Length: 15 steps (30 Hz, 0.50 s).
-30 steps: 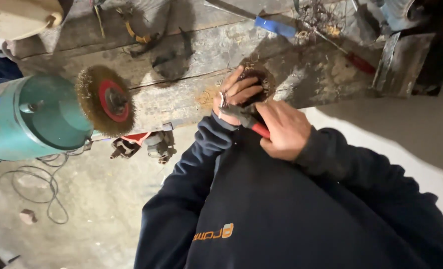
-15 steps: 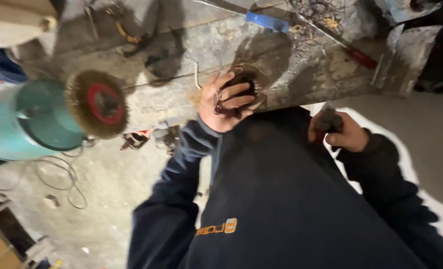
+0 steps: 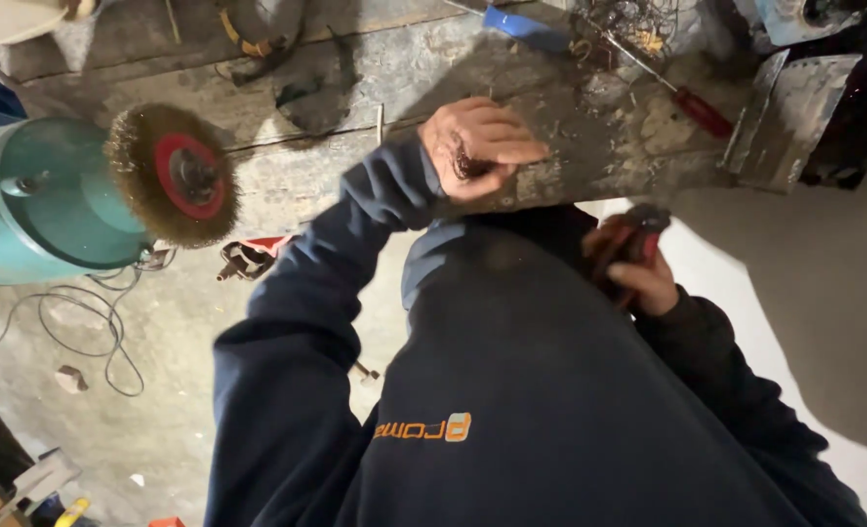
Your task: The person holds an electric motor armature on a workbench and uses pliers to pull and cut the old copper windings out of its slots, occasionally repositioning the armature and reaching for other tools. The bench grinder with a wire brush wheel sits beside the work area.
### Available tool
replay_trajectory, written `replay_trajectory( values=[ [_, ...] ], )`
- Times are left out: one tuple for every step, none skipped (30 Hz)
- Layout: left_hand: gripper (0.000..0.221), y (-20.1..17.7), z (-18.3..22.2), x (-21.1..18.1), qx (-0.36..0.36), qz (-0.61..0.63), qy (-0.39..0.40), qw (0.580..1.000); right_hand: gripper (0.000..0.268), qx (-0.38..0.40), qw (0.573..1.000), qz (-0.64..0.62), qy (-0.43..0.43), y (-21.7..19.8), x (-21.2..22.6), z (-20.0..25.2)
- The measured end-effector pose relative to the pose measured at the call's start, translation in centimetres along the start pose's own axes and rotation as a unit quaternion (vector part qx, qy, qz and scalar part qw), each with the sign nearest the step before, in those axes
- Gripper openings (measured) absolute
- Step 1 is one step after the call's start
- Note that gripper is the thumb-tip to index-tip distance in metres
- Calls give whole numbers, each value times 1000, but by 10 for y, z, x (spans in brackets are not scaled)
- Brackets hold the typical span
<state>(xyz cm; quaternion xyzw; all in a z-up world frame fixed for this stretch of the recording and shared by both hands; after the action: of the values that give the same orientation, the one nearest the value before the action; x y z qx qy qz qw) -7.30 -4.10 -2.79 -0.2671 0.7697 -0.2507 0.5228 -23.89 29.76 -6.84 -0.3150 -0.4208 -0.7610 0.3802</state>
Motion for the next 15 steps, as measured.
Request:
replay_trajectory(
  values=[
    [48, 5, 3, -4, 0, 1, 0, 1000, 72, -1, 1000, 0, 0, -7, -7, 1],
    [38, 7, 6, -5, -73, 7, -56, 996, 67, 0, 1000, 15, 8, -13, -15, 2],
    [30, 8, 10, -5, -146, 14, -112, 983, 62, 2, 999, 31, 14, -20, -22, 2],
    [30, 7, 6, -21, -146, 14, -111, 983, 62, 1, 999, 31, 14, -7, -4, -2],
    [27, 2, 4, -34, -226, -7, -179, 957, 64, -21, 993, 108, 37, 5, 12, -7],
    [25, -2, 2, -47, -303, -27, -245, 920, 67, -43, 980, 184, 60, 16, 29, -11],
    [25, -10, 3, -51, -300, -25, -241, 923, 67, -48, 980, 182, 58, 30, 44, -17],
    [20, -18, 3, -57, -304, -10, -215, 928, 70, -67, 925, 372, 42, 43, 59, -24],
    [17, -26, 4, -62, -305, 5, -188, 934, 72, -85, 833, 546, 28, 58, 74, -29],
    [17, -28, 7, -60, -300, 8, -184, 936, 72, -91, 834, 543, 29, 61, 73, -35],
    [19, -30, 8, -58, -277, -99, -138, 946, 73, -73, 806, 586, -35, 66, 74, -41],
    [25, -32, 9, -57, -251, -205, -90, 942, 74, -54, 772, 626, -98, 71, 75, -47],
    [25, -32, 11, -54, -248, -201, -83, 944, 74, -63, 773, 624, -97, 78, 76, -49],
    [26, -31, 14, -52, -240, -234, -50, 941, 71, -69, 742, 654, -132, 87, 78, -51],
    [30, -29, 15, -49, -234, -264, -16, 936, 69, -75, 707, 683, -165, 94, 79, -52]
  ],
)
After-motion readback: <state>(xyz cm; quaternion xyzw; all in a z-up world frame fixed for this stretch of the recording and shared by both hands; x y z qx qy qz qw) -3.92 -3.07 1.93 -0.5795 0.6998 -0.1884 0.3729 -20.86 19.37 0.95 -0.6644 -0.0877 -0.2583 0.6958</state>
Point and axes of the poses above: each hand's wrist, its own z-axis away from the middle knuckle, its own y-axis out of the palm, x = y × z, the point moved 2 cm from there along -z, towards the middle knuckle, and after that the axes turned 1 degree about -x, right-handed, at the moved point
